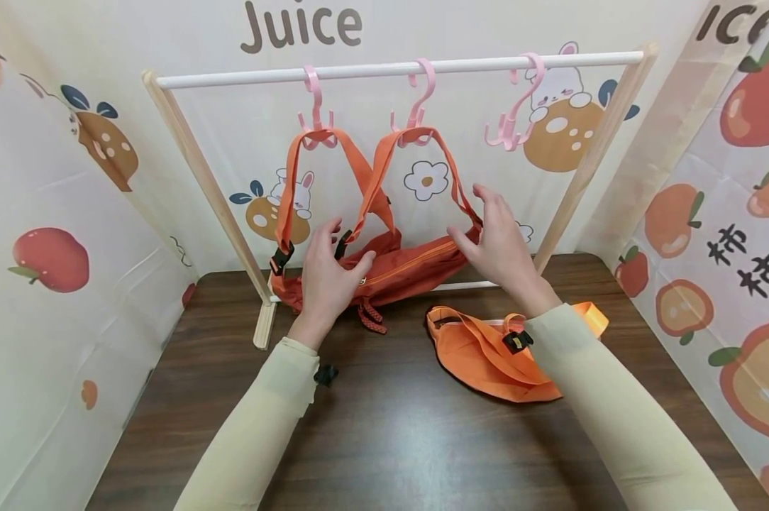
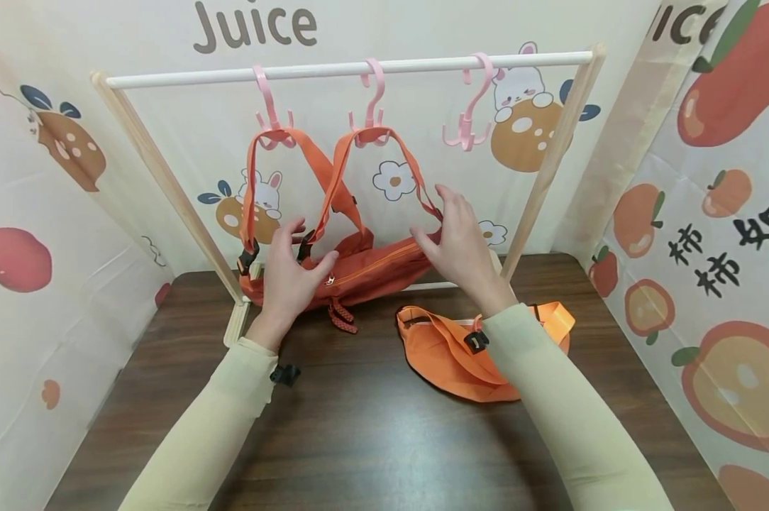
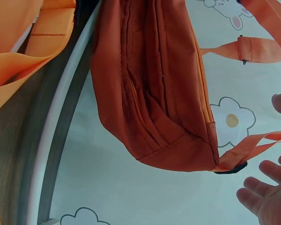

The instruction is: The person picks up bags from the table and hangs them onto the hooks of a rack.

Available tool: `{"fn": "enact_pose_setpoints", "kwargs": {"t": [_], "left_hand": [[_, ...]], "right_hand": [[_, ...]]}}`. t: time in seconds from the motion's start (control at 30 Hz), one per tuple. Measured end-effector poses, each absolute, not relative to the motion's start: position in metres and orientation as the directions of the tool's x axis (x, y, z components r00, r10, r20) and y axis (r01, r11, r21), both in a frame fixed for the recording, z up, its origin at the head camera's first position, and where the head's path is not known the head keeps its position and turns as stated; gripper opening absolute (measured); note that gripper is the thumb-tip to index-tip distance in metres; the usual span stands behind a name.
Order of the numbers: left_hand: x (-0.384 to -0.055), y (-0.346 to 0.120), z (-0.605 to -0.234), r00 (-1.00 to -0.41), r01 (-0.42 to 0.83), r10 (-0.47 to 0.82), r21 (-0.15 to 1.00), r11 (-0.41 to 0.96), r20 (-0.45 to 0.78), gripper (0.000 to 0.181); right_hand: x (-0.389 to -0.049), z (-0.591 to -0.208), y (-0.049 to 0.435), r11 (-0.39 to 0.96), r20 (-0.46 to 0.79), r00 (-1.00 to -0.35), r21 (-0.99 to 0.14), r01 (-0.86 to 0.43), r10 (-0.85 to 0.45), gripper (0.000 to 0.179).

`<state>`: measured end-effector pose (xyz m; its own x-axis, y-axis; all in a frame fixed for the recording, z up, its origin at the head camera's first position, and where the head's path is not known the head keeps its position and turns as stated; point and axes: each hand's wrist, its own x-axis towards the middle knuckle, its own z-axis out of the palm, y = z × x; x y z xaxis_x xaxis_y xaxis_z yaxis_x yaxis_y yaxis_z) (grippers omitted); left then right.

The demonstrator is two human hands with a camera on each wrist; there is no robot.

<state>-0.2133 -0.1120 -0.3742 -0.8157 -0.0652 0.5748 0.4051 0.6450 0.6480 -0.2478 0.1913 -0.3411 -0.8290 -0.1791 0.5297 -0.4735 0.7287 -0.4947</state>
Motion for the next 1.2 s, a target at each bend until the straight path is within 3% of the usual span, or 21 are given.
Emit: {"fn": "enact_pose_setpoints", "kwargs": {"t": [0.37, 0.97, 1.2], "left_hand": [[-0.198, -0.116, -0.383, -0.786, 0.407, -0.091, 0.622, 0.669, 0.611, 0.077], [-0.174, -0.111, -0.393, -0.625, 0.549, -0.064, 0.497, 0.672, 0.778, 0.072], [-0.166, -0.100, -0.404, -0.645, 0.608, 0.040, 0.481, 0.632, 0.763, 0.067]], "right_hand": [[-0.223, -0.350, 0.191, 0.720, 0.588, -0.781, -0.446, -0.531, -0.211, 0.083], [-0.192, -0.371, 0.208, 0.727, 0.582, -0.764, -0.392, -0.564, -0.279, 0.083], [-0.181, -0.381, 0.215, 0.745, 0.519, -0.803, -0.403, -0.532, -0.292, 0.086]]}}
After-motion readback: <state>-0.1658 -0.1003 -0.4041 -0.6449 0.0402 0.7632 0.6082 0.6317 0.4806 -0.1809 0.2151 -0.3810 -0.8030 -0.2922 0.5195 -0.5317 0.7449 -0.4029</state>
